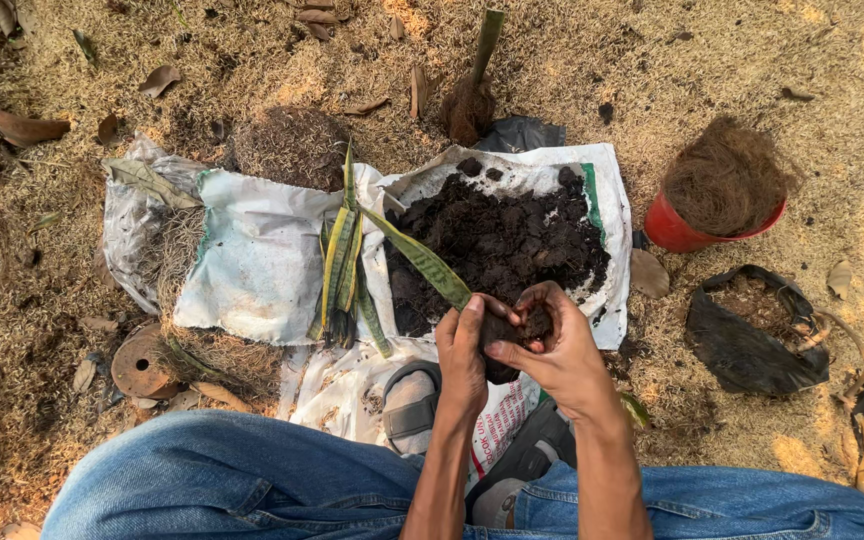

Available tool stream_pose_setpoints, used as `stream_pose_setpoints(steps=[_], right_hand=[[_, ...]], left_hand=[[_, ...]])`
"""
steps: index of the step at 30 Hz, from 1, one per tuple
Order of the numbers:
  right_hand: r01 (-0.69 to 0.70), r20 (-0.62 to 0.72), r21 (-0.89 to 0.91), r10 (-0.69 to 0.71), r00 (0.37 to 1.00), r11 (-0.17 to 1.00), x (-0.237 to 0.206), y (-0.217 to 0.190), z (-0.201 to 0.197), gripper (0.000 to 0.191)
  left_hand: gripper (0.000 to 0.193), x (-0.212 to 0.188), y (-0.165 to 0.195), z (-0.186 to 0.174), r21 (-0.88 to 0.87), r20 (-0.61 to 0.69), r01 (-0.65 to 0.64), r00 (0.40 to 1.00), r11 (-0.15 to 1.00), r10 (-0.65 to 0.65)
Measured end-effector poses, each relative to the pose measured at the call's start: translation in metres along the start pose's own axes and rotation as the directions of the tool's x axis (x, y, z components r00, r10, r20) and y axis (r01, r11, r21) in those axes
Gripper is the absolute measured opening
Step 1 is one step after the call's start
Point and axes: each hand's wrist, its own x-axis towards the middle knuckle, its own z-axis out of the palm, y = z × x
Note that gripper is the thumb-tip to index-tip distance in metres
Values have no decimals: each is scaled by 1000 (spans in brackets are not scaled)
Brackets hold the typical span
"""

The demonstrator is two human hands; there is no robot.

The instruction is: The person sits on the ground and wraps a small plant cutting with soil using both hands. They repeatedly add soil from a nearby sack and press it around the base of the cutting to form a compact soil ball.

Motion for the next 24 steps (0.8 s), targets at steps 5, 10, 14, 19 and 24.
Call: stream_pose_setpoints(steps=[5,10,14,19,24], right_hand=[[-127,-98,179,146,984,976,1,-5,-5,53],[-9,-29,72,11,1000,997,1,5,-10,50],[-67,6,223,67,998,973,-1,8,-16,46],[82,-9,42,-82,997,996,1,11,-7,48],[81,44,73,-85,995,994,2,5,-6,58]], left_hand=[[26,-2,-11,1,24,-91,-38,995,999,40],[32,-4,-19,-4,141,-92,-46,994,989,59],[53,-3,-20,-3,-6,5,-156,988,988,156],[64,-5,-8,0,-17,23,-106,994,994,107],[57,-2,9,5,150,47,-17,999,989,10]])
